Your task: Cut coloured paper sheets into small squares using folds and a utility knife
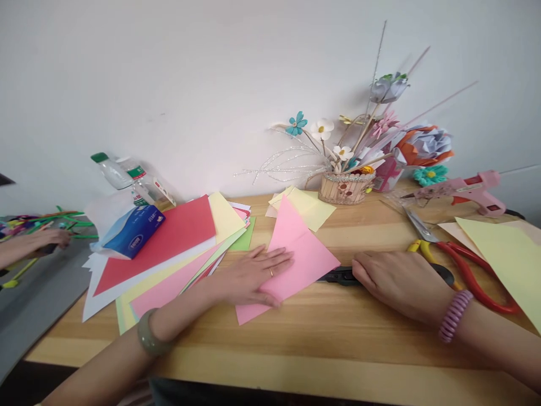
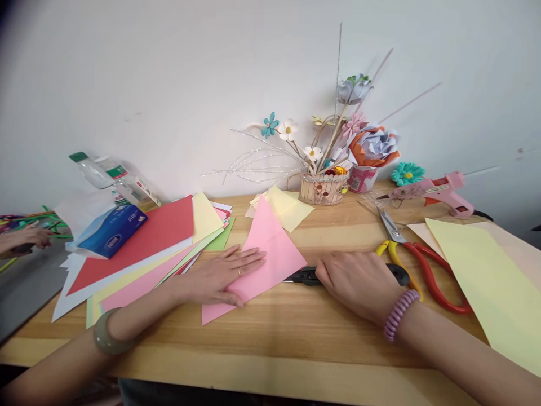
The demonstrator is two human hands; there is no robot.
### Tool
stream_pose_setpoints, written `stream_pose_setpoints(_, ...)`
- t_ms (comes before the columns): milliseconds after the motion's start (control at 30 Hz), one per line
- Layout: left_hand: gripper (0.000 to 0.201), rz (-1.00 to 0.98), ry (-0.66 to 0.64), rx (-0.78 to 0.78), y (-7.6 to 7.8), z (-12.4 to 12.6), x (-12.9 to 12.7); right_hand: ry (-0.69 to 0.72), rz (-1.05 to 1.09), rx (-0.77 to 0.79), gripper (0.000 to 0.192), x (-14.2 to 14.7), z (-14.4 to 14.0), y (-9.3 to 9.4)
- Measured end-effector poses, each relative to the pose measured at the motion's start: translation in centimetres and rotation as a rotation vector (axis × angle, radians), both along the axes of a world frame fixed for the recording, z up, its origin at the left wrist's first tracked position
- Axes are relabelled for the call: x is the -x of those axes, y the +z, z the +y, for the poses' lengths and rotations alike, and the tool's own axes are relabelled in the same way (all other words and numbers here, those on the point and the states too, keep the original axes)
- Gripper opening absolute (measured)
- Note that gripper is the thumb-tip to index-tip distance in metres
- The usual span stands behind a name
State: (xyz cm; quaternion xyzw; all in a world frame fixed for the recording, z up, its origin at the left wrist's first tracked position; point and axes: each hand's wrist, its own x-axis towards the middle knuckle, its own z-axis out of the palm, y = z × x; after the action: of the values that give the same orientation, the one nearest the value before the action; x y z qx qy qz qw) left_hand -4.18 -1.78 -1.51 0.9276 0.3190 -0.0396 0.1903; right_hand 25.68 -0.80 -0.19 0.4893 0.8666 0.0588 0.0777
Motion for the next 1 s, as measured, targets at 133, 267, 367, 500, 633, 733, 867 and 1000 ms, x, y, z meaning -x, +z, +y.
stream_pose_setpoints(133,0.075,0.017,-0.006,-0.03,0.1,0.2,-1.1,-0.005,0.005,0.002,0.041,-0.2,0.8,0.0)
stream_pose_setpoints(267,0.066,0.038,-0.002,-0.061,0.2,0.2,-1.4,0.002,0.009,0.01,0.041,-0.2,1.2,-0.1)
stream_pose_setpoints(367,0.067,0.042,0.0,-0.076,0.1,0.2,-1.3,0.011,0.013,0.009,0.04,-0.1,1.1,-0.2)
stream_pose_setpoints(500,0.068,0.046,-0.002,-0.084,0.1,0.1,-1.3,0.026,0.014,0.003,0.04,0.0,0.9,-0.2)
stream_pose_setpoints(633,0.067,0.051,-0.002,-0.091,0.2,0.1,-1.3,0.045,0.013,0.003,0.04,0.0,0.9,-0.2)
stream_pose_setpoints(733,0.067,0.06,-0.008,-0.098,0.1,0.2,-1.3,0.055,0.014,0.011,0.04,0.0,0.9,-0.1)
stream_pose_setpoints(867,0.068,0.064,-0.009,-0.111,-0.1,0.2,-1.2,0.036,0.014,0.025,0.04,0.1,0.8,0.1)
stream_pose_setpoints(1000,0.069,0.057,-0.004,-0.102,0.1,0.1,-1.3,0.015,0.013,0.033,0.04,0.2,0.5,0.4)
